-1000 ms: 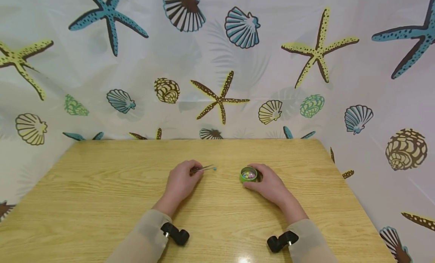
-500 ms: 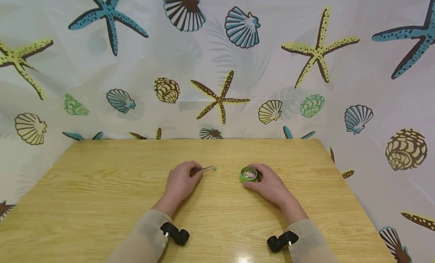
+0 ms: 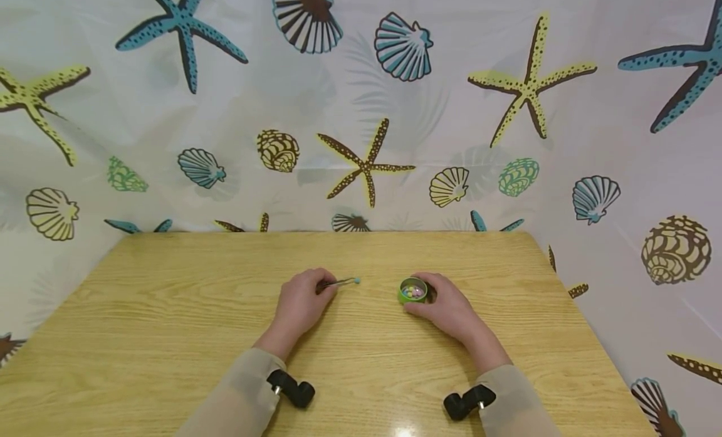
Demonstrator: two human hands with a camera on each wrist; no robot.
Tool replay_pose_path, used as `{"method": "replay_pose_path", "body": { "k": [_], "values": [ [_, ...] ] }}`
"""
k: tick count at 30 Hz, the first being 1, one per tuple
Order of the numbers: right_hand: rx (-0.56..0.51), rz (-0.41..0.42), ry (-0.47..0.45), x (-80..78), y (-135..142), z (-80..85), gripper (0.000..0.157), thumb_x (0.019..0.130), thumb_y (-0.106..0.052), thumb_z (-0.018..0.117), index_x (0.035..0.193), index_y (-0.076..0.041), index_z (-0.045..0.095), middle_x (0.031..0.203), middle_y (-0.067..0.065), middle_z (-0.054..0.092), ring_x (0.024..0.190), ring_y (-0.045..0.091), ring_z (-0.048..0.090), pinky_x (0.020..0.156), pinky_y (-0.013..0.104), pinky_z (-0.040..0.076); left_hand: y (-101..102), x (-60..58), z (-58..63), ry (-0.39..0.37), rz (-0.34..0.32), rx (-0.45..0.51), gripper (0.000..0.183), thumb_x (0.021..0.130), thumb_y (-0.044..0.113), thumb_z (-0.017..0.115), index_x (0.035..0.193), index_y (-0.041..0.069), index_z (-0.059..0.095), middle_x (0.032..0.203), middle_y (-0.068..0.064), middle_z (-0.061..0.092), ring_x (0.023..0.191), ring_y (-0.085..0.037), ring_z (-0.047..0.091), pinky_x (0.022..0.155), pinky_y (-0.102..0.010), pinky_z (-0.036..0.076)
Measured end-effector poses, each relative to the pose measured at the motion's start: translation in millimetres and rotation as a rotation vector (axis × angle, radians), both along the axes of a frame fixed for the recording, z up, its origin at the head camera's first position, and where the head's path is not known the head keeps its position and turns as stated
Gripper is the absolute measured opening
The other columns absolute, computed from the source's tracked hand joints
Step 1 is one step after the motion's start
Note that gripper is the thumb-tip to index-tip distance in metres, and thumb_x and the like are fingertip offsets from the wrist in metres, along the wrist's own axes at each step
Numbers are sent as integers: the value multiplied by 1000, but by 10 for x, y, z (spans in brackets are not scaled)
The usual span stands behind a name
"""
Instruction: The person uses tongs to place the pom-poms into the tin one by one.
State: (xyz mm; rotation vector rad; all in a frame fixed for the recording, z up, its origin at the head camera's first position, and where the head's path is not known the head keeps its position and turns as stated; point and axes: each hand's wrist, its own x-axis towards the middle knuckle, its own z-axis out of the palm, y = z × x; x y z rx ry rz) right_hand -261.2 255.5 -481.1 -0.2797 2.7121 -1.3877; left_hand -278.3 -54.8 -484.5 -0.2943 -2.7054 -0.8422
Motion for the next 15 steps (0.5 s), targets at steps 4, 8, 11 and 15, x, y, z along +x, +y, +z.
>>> {"method": "replay_pose_path", "body": {
  "k": [4,8,11,15],
  "values": [
    [7,-6,-5,11,-6,12,72,99,-34,87,159,-9,57,159,19,56,151,41,48,125,61,35,9,8,17,-5,3,2,7,103,20,82,106,14,82,98,-3,78,93,-28,71,88,-52,55],
    [12,-7,-1,17,-8,17,72,99,-33,87,159,-8,57,160,19,56,151,42,48,125,61,34,31,19,49,-8,6,16,7,104,20,81,107,14,83,99,-4,78,94,-29,71,89,-54,55],
    [9,-3,4,18,-9,16,72,99,-33,87,159,-8,57,159,20,56,151,42,48,125,62,34,53,23,75,-2,5,28,6,103,19,82,107,14,83,100,-4,78,95,-29,71,89,-55,55],
    [6,-1,-1,13,-12,8,72,99,-34,87,160,-8,56,160,20,55,152,42,47,125,62,34,87,34,112,3,0,42,7,103,18,82,108,14,83,102,-3,79,97,-29,71,91,-55,55]
  ]
}}
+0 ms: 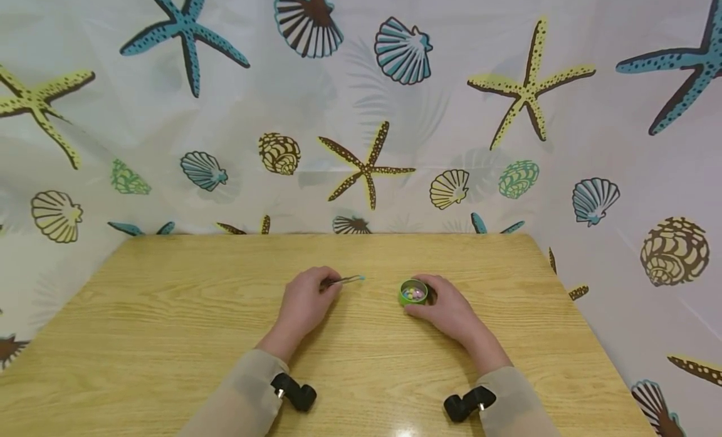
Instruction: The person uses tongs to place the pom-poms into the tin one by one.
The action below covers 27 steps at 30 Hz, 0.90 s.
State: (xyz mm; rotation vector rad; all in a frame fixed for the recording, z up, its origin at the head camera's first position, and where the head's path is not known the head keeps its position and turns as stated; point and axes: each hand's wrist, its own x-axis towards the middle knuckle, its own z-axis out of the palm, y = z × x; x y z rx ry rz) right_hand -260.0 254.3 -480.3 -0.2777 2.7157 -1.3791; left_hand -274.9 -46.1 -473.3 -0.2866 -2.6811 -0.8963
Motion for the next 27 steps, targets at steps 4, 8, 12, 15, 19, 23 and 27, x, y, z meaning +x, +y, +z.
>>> {"method": "replay_pose_path", "body": {
  "k": [4,8,12,15,19,23,27],
  "values": [
    [6,-3,-5,-10,2,-22,73,99,-34,87,160,-9,56,160,19,55,152,42,47,125,61,34,47,16,34,11,-12,12,7,103,19,82,109,14,83,104,-2,80,98,-29,71,91,-55,54],
    [7,-5,-5,-8,8,-28,74,99,-34,87,161,-8,55,161,20,55,152,42,47,125,62,34,112,41,85,22,-34,13,9,103,19,82,109,14,83,105,-3,80,98,-29,71,91,-54,55],
    [3,-3,-3,2,13,-20,74,100,-34,86,161,-8,55,161,20,55,152,43,47,125,62,34,179,54,128,33,-54,6,8,104,19,81,109,14,83,104,-2,80,96,-27,71,90,-53,55],
    [-2,1,1,5,15,-14,73,100,-34,86,160,-7,55,160,20,55,152,43,47,125,62,34,225,59,160,42,-64,3,7,103,19,81,108,15,83,103,-1,79,94,-26,70,89,-53,54],
    [-9,6,1,-5,19,-16,73,100,-32,86,161,-7,55,159,20,56,152,43,47,125,62,34,284,77,204,46,-75,1,6,103,19,82,107,15,83,102,0,79,95,-26,71,89,-53,54],
    [-5,2,-3,-22,22,-30,73,99,-33,87,161,-8,55,159,19,56,152,42,48,125,62,34,346,99,231,56,-90,-3,5,102,18,83,107,16,83,102,1,79,95,-26,71,89,-53,55],
    [1,-1,-2,-35,20,-40,73,99,-33,87,160,-8,55,159,18,56,151,41,48,125,62,34,422,122,265,54,-109,-13,4,102,19,83,106,17,83,102,1,79,94,-25,71,88,-52,54]
  ]
}}
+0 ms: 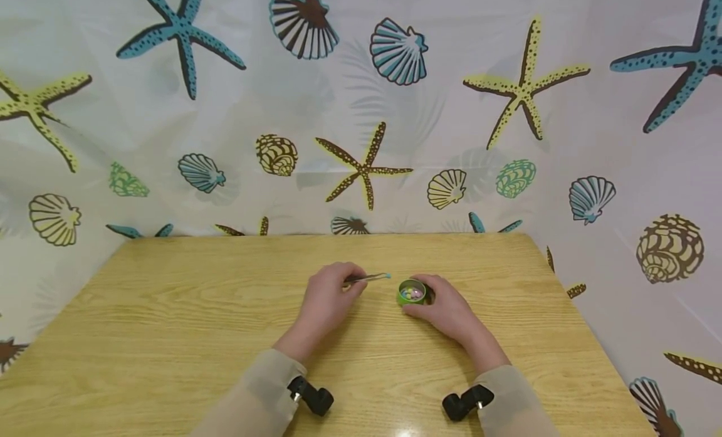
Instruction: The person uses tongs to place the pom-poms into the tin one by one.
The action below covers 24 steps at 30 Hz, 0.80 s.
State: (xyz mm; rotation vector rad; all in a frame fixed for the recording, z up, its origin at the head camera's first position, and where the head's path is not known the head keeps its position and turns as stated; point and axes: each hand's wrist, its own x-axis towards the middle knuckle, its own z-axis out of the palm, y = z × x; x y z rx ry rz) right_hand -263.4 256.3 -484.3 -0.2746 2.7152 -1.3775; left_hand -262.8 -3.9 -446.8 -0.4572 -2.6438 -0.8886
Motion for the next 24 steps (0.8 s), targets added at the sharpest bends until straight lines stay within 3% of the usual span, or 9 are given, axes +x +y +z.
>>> {"method": "replay_pose_path", "body": {
  "k": [14,24],
  "values": [
    [-15,4,7,14,4,34,71,99,-35,87,158,-9,58,159,18,57,149,40,50,124,62,35,199,27,-52,-38,-48,-23,5,104,22,81,108,19,82,103,4,77,99,-22,69,96,-52,53],
    [-29,0,-9,26,0,40,72,99,-34,87,160,-9,57,161,19,55,152,41,47,125,63,33,300,5,-148,-59,-54,-24,6,104,23,81,109,20,83,104,3,78,99,-24,70,94,-52,53]
  ]
}}
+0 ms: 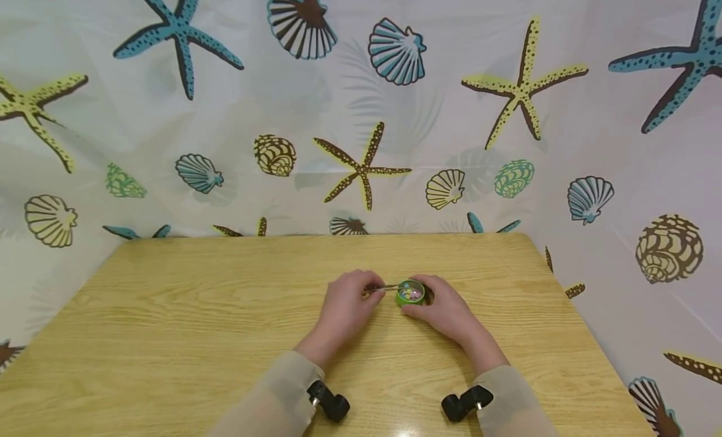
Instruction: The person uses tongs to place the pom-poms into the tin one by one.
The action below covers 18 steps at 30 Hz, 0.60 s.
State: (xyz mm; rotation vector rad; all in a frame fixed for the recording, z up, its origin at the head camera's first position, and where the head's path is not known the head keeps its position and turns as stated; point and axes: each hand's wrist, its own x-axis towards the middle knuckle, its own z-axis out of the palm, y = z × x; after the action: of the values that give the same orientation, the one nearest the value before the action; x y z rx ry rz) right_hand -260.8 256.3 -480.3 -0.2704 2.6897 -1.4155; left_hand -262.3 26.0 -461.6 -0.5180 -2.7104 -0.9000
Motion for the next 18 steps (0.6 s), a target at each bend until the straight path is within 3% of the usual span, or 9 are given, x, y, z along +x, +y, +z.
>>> {"method": "replay_pose_path", "body": {
  "k": [18],
  "values": [
    [0,4,12,-16,0,-23,72,99,-32,87,159,-7,57,159,19,56,150,41,49,125,62,33,-7,-26,-53,-11,35,-26,6,104,24,82,109,21,84,102,4,77,96,-23,69,91,-51,53]
  ]
}}
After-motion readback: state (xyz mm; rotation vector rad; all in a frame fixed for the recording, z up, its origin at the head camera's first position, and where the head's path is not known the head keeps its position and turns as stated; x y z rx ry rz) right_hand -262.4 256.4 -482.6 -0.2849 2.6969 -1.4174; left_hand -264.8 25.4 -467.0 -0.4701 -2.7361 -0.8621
